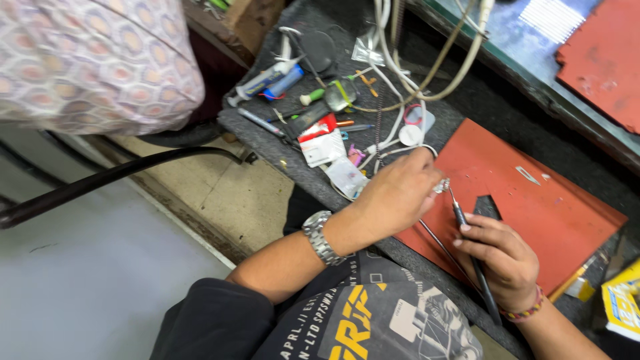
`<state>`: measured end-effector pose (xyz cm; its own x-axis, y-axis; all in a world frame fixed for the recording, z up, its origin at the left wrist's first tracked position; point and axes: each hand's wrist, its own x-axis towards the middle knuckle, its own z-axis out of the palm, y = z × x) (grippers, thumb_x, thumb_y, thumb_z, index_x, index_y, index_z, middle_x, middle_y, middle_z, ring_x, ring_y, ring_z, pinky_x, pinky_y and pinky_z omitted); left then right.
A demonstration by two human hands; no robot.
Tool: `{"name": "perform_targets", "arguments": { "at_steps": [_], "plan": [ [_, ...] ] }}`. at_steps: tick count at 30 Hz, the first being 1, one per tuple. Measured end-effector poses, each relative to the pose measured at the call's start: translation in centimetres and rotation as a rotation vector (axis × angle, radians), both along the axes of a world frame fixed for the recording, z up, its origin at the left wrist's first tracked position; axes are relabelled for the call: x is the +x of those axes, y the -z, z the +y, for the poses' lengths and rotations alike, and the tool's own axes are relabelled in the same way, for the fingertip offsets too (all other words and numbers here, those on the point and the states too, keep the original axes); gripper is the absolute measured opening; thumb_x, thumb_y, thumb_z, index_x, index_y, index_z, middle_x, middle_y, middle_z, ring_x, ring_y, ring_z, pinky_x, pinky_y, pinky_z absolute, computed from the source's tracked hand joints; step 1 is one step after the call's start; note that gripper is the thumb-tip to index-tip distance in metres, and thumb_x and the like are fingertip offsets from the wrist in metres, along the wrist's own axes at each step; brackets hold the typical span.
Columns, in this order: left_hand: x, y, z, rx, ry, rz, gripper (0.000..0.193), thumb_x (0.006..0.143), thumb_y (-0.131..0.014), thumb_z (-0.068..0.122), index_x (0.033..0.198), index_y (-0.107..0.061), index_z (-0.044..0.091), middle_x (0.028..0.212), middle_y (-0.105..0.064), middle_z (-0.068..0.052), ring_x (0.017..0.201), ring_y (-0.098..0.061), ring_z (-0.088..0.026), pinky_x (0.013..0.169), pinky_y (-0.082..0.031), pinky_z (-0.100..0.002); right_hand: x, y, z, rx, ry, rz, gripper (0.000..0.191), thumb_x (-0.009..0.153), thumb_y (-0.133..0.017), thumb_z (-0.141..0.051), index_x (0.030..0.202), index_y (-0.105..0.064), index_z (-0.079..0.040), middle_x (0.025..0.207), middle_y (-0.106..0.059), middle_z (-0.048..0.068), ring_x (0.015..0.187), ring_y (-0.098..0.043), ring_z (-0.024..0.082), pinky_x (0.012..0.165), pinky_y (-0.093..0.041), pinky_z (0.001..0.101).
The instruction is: The person pries open a smartwatch on a workbench, separates the watch body from its strap, and applies adhesive from a yellow tube to the watch. They then handle a small component and use a soldering iron on it, working the part with their hands before setting it down on the mat.
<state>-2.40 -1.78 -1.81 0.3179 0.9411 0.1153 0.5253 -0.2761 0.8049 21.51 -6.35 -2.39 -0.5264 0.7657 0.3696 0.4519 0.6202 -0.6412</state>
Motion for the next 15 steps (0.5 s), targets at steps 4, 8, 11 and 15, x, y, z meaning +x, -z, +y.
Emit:
{"name": "perform_targets", "arguments": {
  "at_steps": [4,8,11,15],
  "plan": [
    [-0.70,0.00,0.06,-0.025,0.029,-0.036,0.021,0.083,-0.071,0.006,0.103,-0.071,0.002,0.103,-0.058,-0.013,0.098,-0.065,-0.032,0.084,-0.053,-0.042,0.05,0.33,-0.27,-0.062,0.034,0.047,0.021,0.079,-0.080,0.008,0.094,-0.069,-0.003,0.110,-0.068,0.014,0.112,-0.071,0.034,0.096,-0.061,0.0400],
    [-1.03,-0.17,0.07,-0.040,0.036,-0.058,0.026,0.082,-0.072,0.004,0.108,-0.071,0.001,0.104,-0.058,-0.012,0.099,-0.065,-0.031,0.085,-0.053,-0.041,-0.05,0.47,-0.44,-0.089,0.091,0.097,0.022,0.081,-0.081,0.007,0.095,-0.068,-0.001,0.109,-0.067,0.015,0.109,-0.073,0.031,0.097,-0.062,0.0398],
    [-1.17,-0.35,0.10,-0.059,0.048,-0.061,0.028,0.082,-0.073,0.003,0.110,-0.070,0.000,0.105,-0.058,-0.013,0.099,-0.065,-0.032,0.085,-0.053,-0.041,-0.29,0.41,-0.40,-0.100,0.090,0.116,0.021,0.082,-0.081,0.008,0.094,-0.067,-0.001,0.108,-0.066,0.014,0.108,-0.074,0.031,0.097,-0.063,0.0391],
    [-1.08,-0.51,0.21,-0.075,0.047,-0.040,0.029,0.082,-0.072,0.003,0.111,-0.071,0.001,0.105,-0.057,-0.013,0.099,-0.065,-0.031,0.085,-0.053,-0.041,-0.56,0.22,-0.25,-0.099,0.092,0.106,0.021,0.082,-0.081,0.008,0.093,-0.066,-0.001,0.107,-0.066,0.014,0.107,-0.074,0.031,0.096,-0.063,0.0389]
  ]
}}
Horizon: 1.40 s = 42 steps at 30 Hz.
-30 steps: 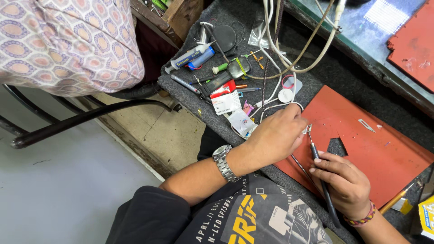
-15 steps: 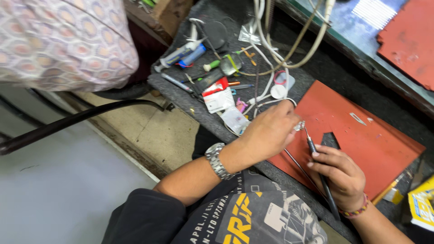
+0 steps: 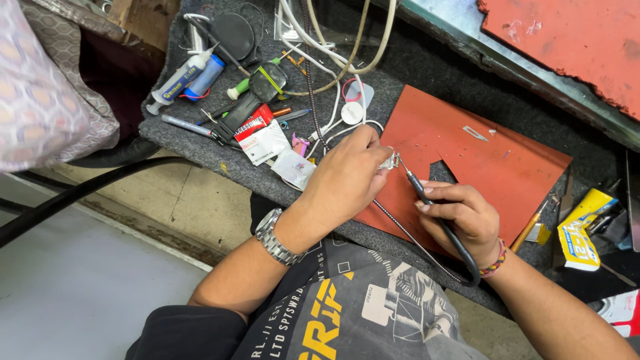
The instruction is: The person pries open a smartwatch on a workbench, separates the watch body from its strap, and applies adhesive from a yellow tube to the watch. They then handle a small component and use a soldering iron on it, working the part with their hands before setting it down on the mat.
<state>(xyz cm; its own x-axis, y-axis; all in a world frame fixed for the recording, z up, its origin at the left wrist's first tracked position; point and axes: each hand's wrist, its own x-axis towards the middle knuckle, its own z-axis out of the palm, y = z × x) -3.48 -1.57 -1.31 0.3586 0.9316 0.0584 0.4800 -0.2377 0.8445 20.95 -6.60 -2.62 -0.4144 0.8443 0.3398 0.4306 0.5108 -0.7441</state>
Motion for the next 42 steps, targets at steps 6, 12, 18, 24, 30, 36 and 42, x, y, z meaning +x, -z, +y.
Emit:
{"name": "perform_targets", "arguments": {
  "at_steps": [6,12,18,24,30,36,42],
  "plan": [
    [-0.08,-0.16,0.11,-0.006,0.009,0.018,0.031,0.081,-0.073,0.004,0.112,-0.071,0.001,0.107,-0.058,-0.013,0.099,-0.065,-0.032,0.085,-0.053,-0.042,-0.20,-0.03,0.03,-0.008,-0.004,-0.025,0.021,0.081,-0.082,0.008,0.092,-0.066,-0.001,0.106,-0.066,0.014,0.106,-0.074,0.030,0.096,-0.063,0.0394],
    [-0.07,-0.36,0.15,-0.020,0.018,0.041,0.031,0.081,-0.074,0.006,0.111,-0.071,0.001,0.107,-0.058,-0.014,0.100,-0.065,-0.033,0.085,-0.053,-0.043,-0.09,0.03,-0.07,-0.036,0.009,-0.018,0.020,0.082,-0.081,0.008,0.092,-0.065,-0.001,0.106,-0.065,0.014,0.107,-0.074,0.030,0.096,-0.063,0.0387],
    [-0.10,-0.44,0.18,-0.013,0.017,0.035,0.030,0.081,-0.075,0.006,0.111,-0.071,0.001,0.107,-0.058,-0.014,0.100,-0.064,-0.033,0.085,-0.053,-0.043,-0.18,0.09,-0.06,-0.037,0.018,-0.022,0.020,0.082,-0.081,0.007,0.092,-0.065,-0.001,0.105,-0.064,0.013,0.107,-0.074,0.030,0.096,-0.063,0.0380],
    [-0.12,-0.47,0.21,-0.013,0.013,0.024,0.030,0.081,-0.074,0.006,0.111,-0.071,0.001,0.106,-0.058,-0.014,0.100,-0.065,-0.033,0.084,-0.053,-0.043,-0.19,0.00,-0.01,-0.042,0.018,-0.012,0.020,0.083,-0.081,0.008,0.091,-0.064,-0.001,0.105,-0.064,0.013,0.108,-0.074,0.030,0.097,-0.064,0.0381],
    [-0.12,-0.46,0.22,-0.011,0.012,0.030,0.030,0.081,-0.075,0.005,0.111,-0.072,0.001,0.105,-0.058,-0.014,0.100,-0.065,-0.033,0.085,-0.053,-0.043,-0.02,0.31,-0.16,-0.045,0.022,0.016,0.020,0.083,-0.080,0.009,0.091,-0.064,0.000,0.106,-0.063,0.014,0.107,-0.073,0.030,0.097,-0.063,0.0388],
    [-0.11,-0.38,0.21,-0.008,0.013,0.020,0.030,0.081,-0.075,0.005,0.111,-0.072,0.001,0.106,-0.058,-0.014,0.100,-0.065,-0.033,0.085,-0.053,-0.043,0.33,0.49,-0.12,-0.034,0.017,0.077,0.021,0.082,-0.080,0.009,0.089,-0.062,0.000,0.104,-0.063,0.014,0.105,-0.074,0.030,0.096,-0.064,0.0398],
    [-0.13,-0.33,0.19,-0.016,0.009,0.022,0.030,0.081,-0.074,0.004,0.111,-0.072,0.001,0.106,-0.059,-0.013,0.101,-0.065,-0.032,0.085,-0.053,-0.042,0.27,0.44,-0.08,-0.055,-0.011,0.084,0.020,0.082,-0.079,0.010,0.090,-0.062,0.001,0.103,-0.062,0.014,0.107,-0.074,0.032,0.096,-0.064,0.0398]
  ]
}}
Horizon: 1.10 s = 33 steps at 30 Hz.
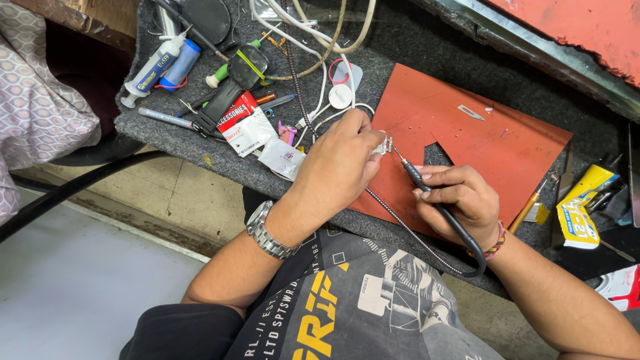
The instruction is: The person pries open a smartwatch on a workbench, separates the watch body from its strap, and applies adhesive from a yellow tube to the watch. They then handle a small component and use a soldering iron on it, working the part with their hands before setting it down on the mat.
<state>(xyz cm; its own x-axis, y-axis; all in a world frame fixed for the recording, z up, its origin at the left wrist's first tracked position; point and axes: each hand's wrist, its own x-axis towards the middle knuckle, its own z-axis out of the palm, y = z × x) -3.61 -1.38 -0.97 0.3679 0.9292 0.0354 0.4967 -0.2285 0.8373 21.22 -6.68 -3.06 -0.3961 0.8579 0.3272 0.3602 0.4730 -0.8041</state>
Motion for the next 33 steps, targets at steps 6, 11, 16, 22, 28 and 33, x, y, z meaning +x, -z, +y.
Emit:
{"name": "perform_targets", "arguments": {
  "at_steps": [6,11,16,22,28,33],
  "plan": [
    [0.08,-0.06,0.05,-0.003,0.000,0.005,0.031,0.081,-0.075,0.005,0.111,-0.072,0.002,0.107,-0.059,-0.013,0.102,-0.065,-0.032,0.086,-0.053,-0.042,-0.07,-0.09,0.07,0.005,-0.016,-0.012,0.020,0.082,-0.080,0.010,0.090,-0.064,0.000,0.103,-0.063,0.013,0.107,-0.073,0.033,0.097,-0.064,0.0408],
    [0.07,-0.14,0.09,-0.013,0.003,0.017,0.029,0.082,-0.075,0.005,0.111,-0.072,0.002,0.107,-0.059,-0.013,0.102,-0.065,-0.032,0.086,-0.053,-0.042,-0.10,-0.13,0.04,0.005,-0.018,-0.011,0.021,0.082,-0.080,0.009,0.091,-0.065,-0.001,0.104,-0.063,0.013,0.108,-0.073,0.032,0.097,-0.064,0.0407],
    [-0.01,-0.19,0.11,-0.021,0.008,0.017,0.030,0.081,-0.075,0.006,0.111,-0.072,0.001,0.107,-0.059,-0.013,0.102,-0.065,-0.032,0.085,-0.053,-0.042,-0.18,-0.20,0.02,-0.003,-0.024,-0.021,0.021,0.082,-0.080,0.010,0.092,-0.066,-0.001,0.106,-0.064,0.013,0.109,-0.073,0.032,0.099,-0.063,0.0410],
    [0.01,-0.14,0.09,-0.016,0.009,0.014,0.030,0.082,-0.075,0.006,0.111,-0.073,0.001,0.107,-0.059,-0.013,0.102,-0.065,-0.032,0.086,-0.053,-0.042,-0.06,-0.36,0.01,-0.018,-0.032,-0.022,0.021,0.082,-0.080,0.009,0.092,-0.066,-0.001,0.106,-0.064,0.013,0.111,-0.072,0.032,0.099,-0.063,0.0406],
    [0.00,0.04,0.09,-0.003,0.010,0.015,0.029,0.082,-0.075,0.006,0.110,-0.073,0.001,0.107,-0.059,-0.013,0.102,-0.065,-0.032,0.086,-0.053,-0.042,-0.06,-0.33,0.11,-0.013,-0.046,-0.037,0.020,0.082,-0.080,0.009,0.091,-0.066,-0.001,0.106,-0.064,0.012,0.111,-0.072,0.032,0.099,-0.063,0.0405],
    [0.04,0.09,0.02,0.005,0.007,0.016,0.029,0.082,-0.075,0.006,0.110,-0.073,0.001,0.107,-0.059,-0.013,0.102,-0.065,-0.032,0.086,-0.053,-0.042,-0.05,-0.36,0.06,-0.010,-0.045,-0.044,0.020,0.082,-0.080,0.009,0.091,-0.065,-0.001,0.106,-0.064,0.013,0.111,-0.072,0.032,0.099,-0.063,0.0404]
  ]
}}
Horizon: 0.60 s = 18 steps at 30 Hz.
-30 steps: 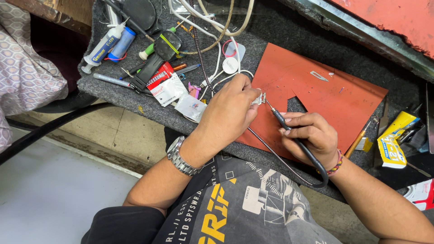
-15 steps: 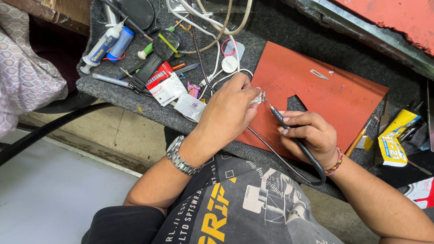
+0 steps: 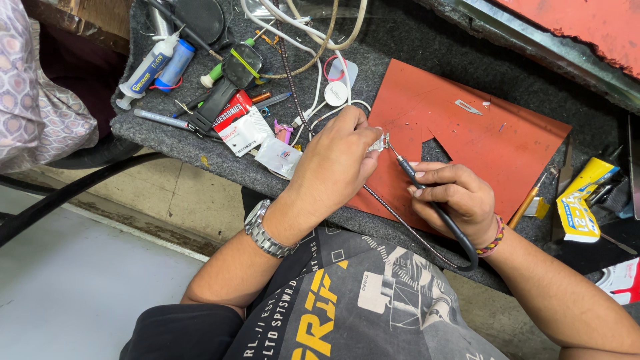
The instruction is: The person pries open a smartwatch on a workbench, separates the watch body from its strap, and applies adhesive from a yellow tube to the watch. They then handle a small component and use a soldering iron on it, working the part with their hands before setting it down on the mat.
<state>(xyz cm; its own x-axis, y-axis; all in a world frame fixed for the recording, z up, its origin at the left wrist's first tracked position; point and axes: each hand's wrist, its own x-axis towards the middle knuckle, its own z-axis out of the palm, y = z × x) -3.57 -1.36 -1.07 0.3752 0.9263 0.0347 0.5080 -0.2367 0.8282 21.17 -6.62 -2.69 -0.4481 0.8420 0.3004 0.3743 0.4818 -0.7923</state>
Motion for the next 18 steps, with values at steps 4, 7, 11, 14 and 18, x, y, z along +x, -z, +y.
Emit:
{"name": "perform_targets", "arguments": {
  "at_steps": [4,7,11,14,18],
  "plan": [
    [-0.02,0.02,0.00,0.005,0.001,-0.001,0.030,0.081,-0.075,0.006,0.111,-0.073,0.002,0.107,-0.059,-0.013,0.102,-0.065,-0.032,0.086,-0.053,-0.042,0.02,0.01,0.03,-0.004,0.005,0.007,0.020,0.082,-0.080,0.009,0.092,-0.065,-0.001,0.106,-0.063,0.013,0.112,-0.072,0.033,0.099,-0.063,0.0407],
    [-0.10,0.04,0.02,-0.006,0.007,0.006,0.030,0.082,-0.075,0.006,0.111,-0.072,0.002,0.107,-0.059,-0.013,0.102,-0.065,-0.032,0.086,-0.053,-0.042,-0.02,0.08,0.09,-0.008,-0.005,0.009,0.021,0.082,-0.080,0.009,0.092,-0.065,0.000,0.106,-0.063,0.013,0.111,-0.072,0.033,0.099,-0.062,0.0412],
    [-0.13,0.12,0.04,-0.013,0.009,0.010,0.031,0.082,-0.075,0.006,0.112,-0.072,0.002,0.108,-0.060,-0.013,0.102,-0.065,-0.033,0.086,-0.053,-0.043,0.03,0.11,0.08,-0.015,-0.020,0.012,0.021,0.081,-0.080,0.009,0.093,-0.065,0.000,0.106,-0.063,0.014,0.109,-0.072,0.033,0.099,-0.062,0.0415],
    [-0.06,0.18,0.04,-0.016,0.011,0.004,0.030,0.082,-0.075,0.006,0.112,-0.072,0.002,0.108,-0.059,-0.014,0.102,-0.065,-0.033,0.087,-0.053,-0.043,0.12,0.07,0.06,0.006,0.003,0.056,0.020,0.083,-0.079,0.010,0.093,-0.064,0.000,0.106,-0.062,0.014,0.111,-0.072,0.034,0.099,-0.063,0.0408],
    [-0.03,0.21,0.02,-0.009,0.005,-0.005,0.030,0.082,-0.075,0.006,0.111,-0.072,0.001,0.108,-0.059,-0.014,0.102,-0.065,-0.033,0.087,-0.053,-0.043,0.10,0.08,-0.09,0.003,0.022,0.031,0.020,0.082,-0.079,0.009,0.092,-0.064,0.000,0.104,-0.062,0.014,0.109,-0.073,0.033,0.096,-0.064,0.0397]
  ]
}}
